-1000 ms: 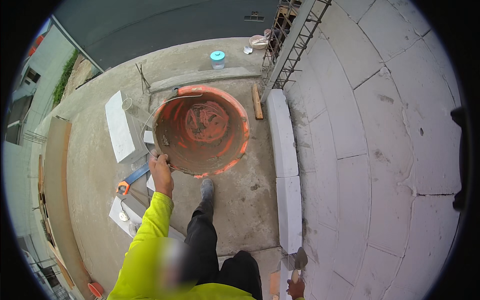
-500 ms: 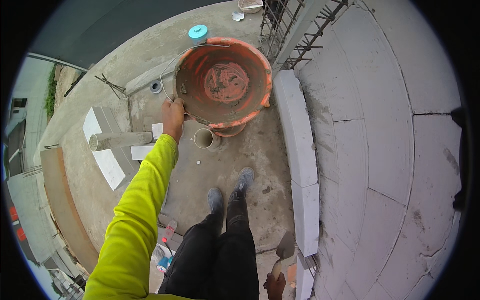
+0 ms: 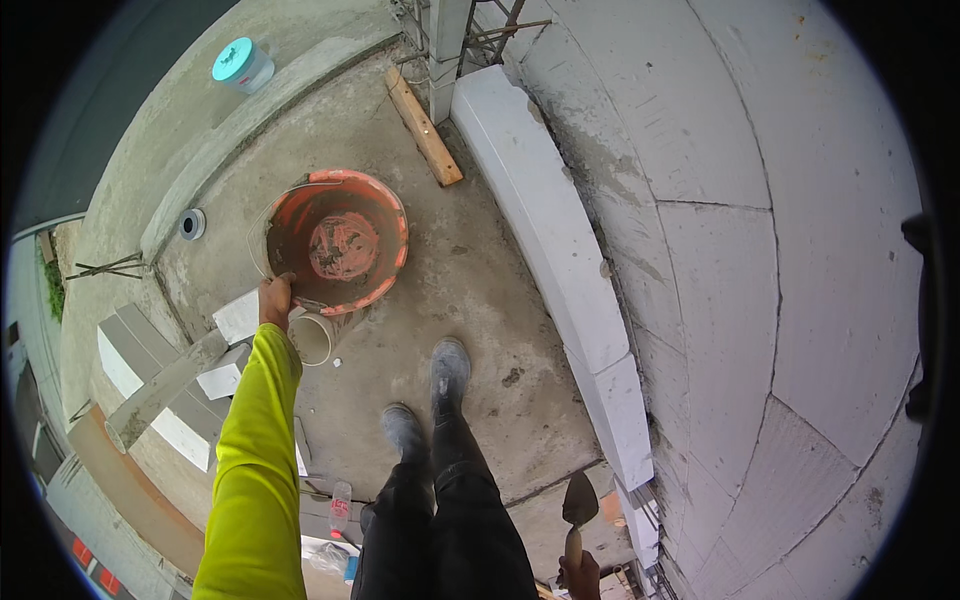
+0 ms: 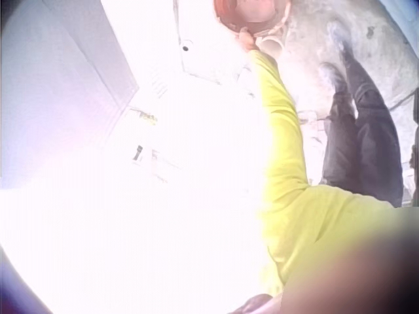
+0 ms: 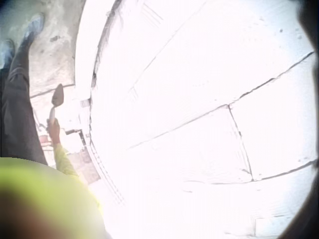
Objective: The person scoops mortar from a bucket with a trowel and applies it to the joints between white blocks along a wall. They use a spirit level to check alignment and continue filling gaps with mortar.
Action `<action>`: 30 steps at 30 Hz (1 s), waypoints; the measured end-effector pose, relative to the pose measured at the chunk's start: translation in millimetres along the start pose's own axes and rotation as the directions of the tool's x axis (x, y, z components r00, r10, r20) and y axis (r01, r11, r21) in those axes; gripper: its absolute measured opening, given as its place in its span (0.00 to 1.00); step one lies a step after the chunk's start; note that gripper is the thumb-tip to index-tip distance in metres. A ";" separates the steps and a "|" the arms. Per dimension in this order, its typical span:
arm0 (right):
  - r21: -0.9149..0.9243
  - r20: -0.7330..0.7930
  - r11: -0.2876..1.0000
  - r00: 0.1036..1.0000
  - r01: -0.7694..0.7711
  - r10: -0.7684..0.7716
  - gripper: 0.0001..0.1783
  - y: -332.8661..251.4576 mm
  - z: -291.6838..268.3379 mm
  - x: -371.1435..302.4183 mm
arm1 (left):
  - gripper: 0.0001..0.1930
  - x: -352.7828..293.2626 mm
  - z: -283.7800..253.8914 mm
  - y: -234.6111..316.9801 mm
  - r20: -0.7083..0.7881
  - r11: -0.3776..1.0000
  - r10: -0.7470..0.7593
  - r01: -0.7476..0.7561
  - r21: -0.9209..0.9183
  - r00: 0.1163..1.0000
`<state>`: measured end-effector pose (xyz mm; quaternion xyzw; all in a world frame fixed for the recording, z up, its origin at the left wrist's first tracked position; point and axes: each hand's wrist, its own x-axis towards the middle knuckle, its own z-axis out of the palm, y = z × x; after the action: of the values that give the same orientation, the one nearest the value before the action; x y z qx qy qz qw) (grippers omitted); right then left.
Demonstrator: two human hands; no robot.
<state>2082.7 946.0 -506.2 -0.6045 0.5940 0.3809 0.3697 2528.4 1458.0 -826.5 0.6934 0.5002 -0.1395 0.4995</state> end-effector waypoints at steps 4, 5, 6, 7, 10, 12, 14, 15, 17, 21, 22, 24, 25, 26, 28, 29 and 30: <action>0.102 0.015 0.995 1.000 0.017 -0.019 0.12 4.2 13.7 -14.7 | 0.19 -47.6 12.2 38.0 0.045 0.991 0.130 -0.129 -0.024 0.990; 0.124 0.011 0.992 1.000 0.027 -0.029 0.11 7.1 16.8 -23.7 | 0.19 -62.9 11.5 52.0 0.066 0.975 0.222 -0.220 -0.031 0.973; 0.122 0.017 0.992 0.999 0.034 -0.037 0.11 11.9 21.8 -32.3 | 0.19 -82.2 6.7 63.3 0.085 0.949 0.316 -0.314 -0.043 0.945; 0.177 0.039 0.984 0.999 0.020 -0.027 0.11 18.9 26.2 -42.1 | 0.19 -103.1 -0.2 75.3 0.113 0.915 0.402 -0.397 -0.065 0.908; 0.233 0.074 0.972 0.997 -0.023 0.006 0.16 53.4 46.5 -66.2 | 0.20 -175.5 -27.9 114.4 0.176 0.777 0.630 -0.617 -0.125 0.757; 0.136 0.037 0.990 0.998 0.044 -0.049 0.18 91.1 67.8 -86.7 | 0.19 -235.7 -53.2 138.6 0.317 0.854 0.515 -0.508 -0.111 0.796; 0.220 -0.003 0.976 1.000 -0.007 0.007 0.25 131.2 99.5 -113.4 | 0.21 -297.0 -73.2 151.9 0.415 0.853 0.498 -0.517 -0.076 0.761; 0.452 0.037 0.892 0.999 -0.025 0.010 0.25 154.2 114.9 -134.8 | 0.22 -326.4 -84.8 154.9 0.456 0.854 0.492 -0.513 -0.086 0.742; 0.542 0.009 0.839 0.999 -0.045 0.048 0.28 194.0 148.1 -173.8 | 0.25 -378.4 -104.1 153.1 0.481 0.857 0.472 -0.512 -0.054 0.739; 0.509 0.032 0.846 0.986 -0.157 0.164 0.31 260.2 209.0 -233.2 | 0.26 -465.6 -122.0 130.6 0.663 0.896 0.311 -0.442 0.033 0.680; 0.632 0.035 0.757 0.982 -0.167 0.188 0.30 275.1 227.7 -248.2 | 0.25 -484.9 -114.8 122.0 0.694 0.876 0.268 -0.469 0.112 0.668; 0.775 0.022 0.606 0.965 -0.182 0.262 0.29 302.2 264.6 -273.5 | 0.23 -523.5 -105.5 98.0 0.703 0.839 0.186 -0.483 0.250 0.686; 0.818 -0.003 0.550 0.956 -0.167 0.295 0.29 313.9 283.0 -286.3 | 0.22 -545.9 -96.1 80.1 0.739 0.799 0.171 -0.531 0.283 0.652; 0.853 -0.011 0.495 0.942 -0.167 0.336 0.29 323.5 299.9 -296.7 | 0.22 -569.1 -84.8 59.9 0.755 0.765 0.161 -0.564 0.312 0.635; 0.934 0.063 0.305 0.928 -0.184 0.368 0.29 339.1 326.4 -315.7 | 0.20 -621.7 -65.3 21.0 0.811 0.696 0.084 -0.616 0.368 0.579; 0.966 0.127 0.159 0.905 -0.206 0.406 0.27 344.5 339.8 -325.9 | 0.19 -647.8 -58.5 0.9 0.847 0.668 0.025 -0.640 0.381 0.531; 0.986 0.132 0.027 0.883 -0.162 0.450 0.24 345.2 350.7 -337.0 | 0.19 -675.7 -52.7 -21.9 0.902 0.642 -0.016 -0.687 0.340 0.432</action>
<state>1728.7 1401.3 -354.2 -0.0961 0.8439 -0.1101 0.5161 2182.7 1127.3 -346.0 0.7532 -0.0628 -0.5148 0.4047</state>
